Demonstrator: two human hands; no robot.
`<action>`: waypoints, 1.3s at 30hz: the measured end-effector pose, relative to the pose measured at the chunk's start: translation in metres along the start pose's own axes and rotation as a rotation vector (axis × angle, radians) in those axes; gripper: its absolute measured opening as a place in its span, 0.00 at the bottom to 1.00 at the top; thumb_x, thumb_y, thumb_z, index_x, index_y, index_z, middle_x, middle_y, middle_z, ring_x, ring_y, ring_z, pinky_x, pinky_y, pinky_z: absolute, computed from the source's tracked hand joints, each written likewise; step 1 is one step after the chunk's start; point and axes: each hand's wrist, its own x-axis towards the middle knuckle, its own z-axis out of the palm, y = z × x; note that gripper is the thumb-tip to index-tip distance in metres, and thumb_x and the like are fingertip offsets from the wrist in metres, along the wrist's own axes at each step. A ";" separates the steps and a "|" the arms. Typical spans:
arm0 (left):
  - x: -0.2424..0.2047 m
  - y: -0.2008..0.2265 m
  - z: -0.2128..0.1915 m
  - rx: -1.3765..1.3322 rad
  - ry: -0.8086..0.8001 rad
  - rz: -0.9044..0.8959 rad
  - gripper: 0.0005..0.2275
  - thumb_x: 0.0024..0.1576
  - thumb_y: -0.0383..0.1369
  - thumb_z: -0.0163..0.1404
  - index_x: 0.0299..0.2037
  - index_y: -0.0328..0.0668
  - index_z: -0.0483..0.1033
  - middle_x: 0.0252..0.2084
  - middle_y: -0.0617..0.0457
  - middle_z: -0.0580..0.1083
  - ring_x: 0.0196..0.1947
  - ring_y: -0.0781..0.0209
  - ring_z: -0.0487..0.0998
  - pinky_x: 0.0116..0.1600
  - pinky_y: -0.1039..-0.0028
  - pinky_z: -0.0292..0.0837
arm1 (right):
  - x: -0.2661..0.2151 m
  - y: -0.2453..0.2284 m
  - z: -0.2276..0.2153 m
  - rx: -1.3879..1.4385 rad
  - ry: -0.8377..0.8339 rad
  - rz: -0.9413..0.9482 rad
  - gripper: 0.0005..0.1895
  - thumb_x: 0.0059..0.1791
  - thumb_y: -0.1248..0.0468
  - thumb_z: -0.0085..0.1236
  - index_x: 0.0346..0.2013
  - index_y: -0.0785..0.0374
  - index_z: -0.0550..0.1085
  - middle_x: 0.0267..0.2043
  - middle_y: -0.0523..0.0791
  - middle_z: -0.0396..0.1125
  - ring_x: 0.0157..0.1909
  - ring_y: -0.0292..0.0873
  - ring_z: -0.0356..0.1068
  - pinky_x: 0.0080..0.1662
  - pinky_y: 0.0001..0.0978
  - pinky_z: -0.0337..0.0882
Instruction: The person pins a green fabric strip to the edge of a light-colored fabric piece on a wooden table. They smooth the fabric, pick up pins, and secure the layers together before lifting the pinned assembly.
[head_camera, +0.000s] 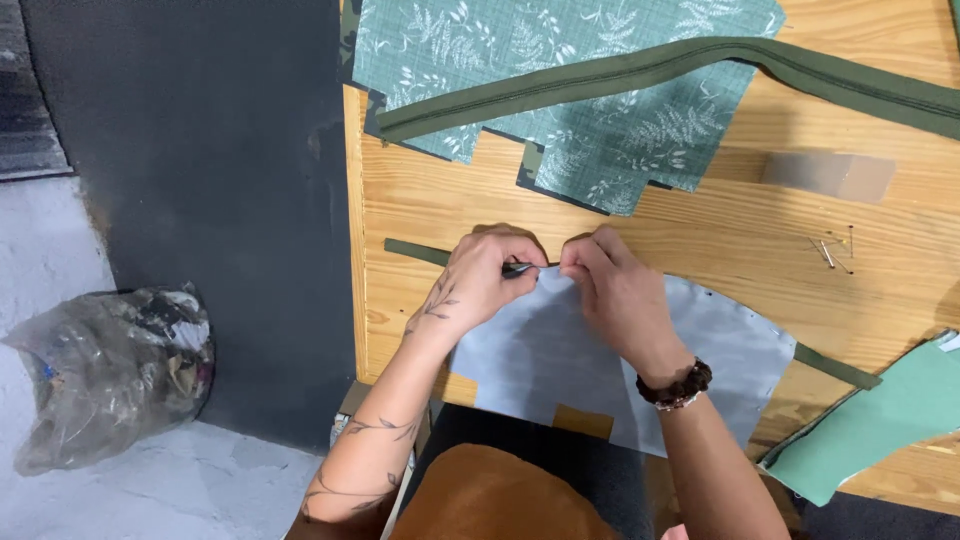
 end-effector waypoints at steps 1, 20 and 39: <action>0.000 0.004 -0.004 -0.001 0.000 -0.001 0.06 0.49 0.31 0.57 0.36 0.52 0.82 0.35 0.52 0.80 0.42 0.48 0.82 0.49 0.59 0.76 | 0.000 -0.001 -0.001 0.000 -0.001 0.000 0.05 0.54 0.54 0.54 0.34 0.45 0.71 0.32 0.36 0.61 0.34 0.42 0.72 0.35 0.35 0.73; 0.007 0.019 -0.015 -0.025 -0.213 -0.058 0.08 0.54 0.31 0.55 0.40 0.58 0.84 0.42 0.56 0.83 0.51 0.46 0.80 0.58 0.56 0.72 | 0.008 -0.011 -0.024 0.519 -0.052 0.264 0.19 0.40 0.60 0.72 0.38 0.55 0.70 0.27 0.41 0.74 0.30 0.42 0.75 0.36 0.35 0.76; -0.045 -0.018 0.091 0.614 0.285 0.525 0.41 0.54 0.53 0.52 0.73 0.36 0.53 0.76 0.40 0.51 0.76 0.45 0.50 0.76 0.53 0.44 | -0.080 -0.021 -0.002 -0.416 0.335 0.082 0.27 0.54 0.53 0.52 0.67 0.55 0.69 0.74 0.57 0.55 0.74 0.61 0.52 0.69 0.60 0.47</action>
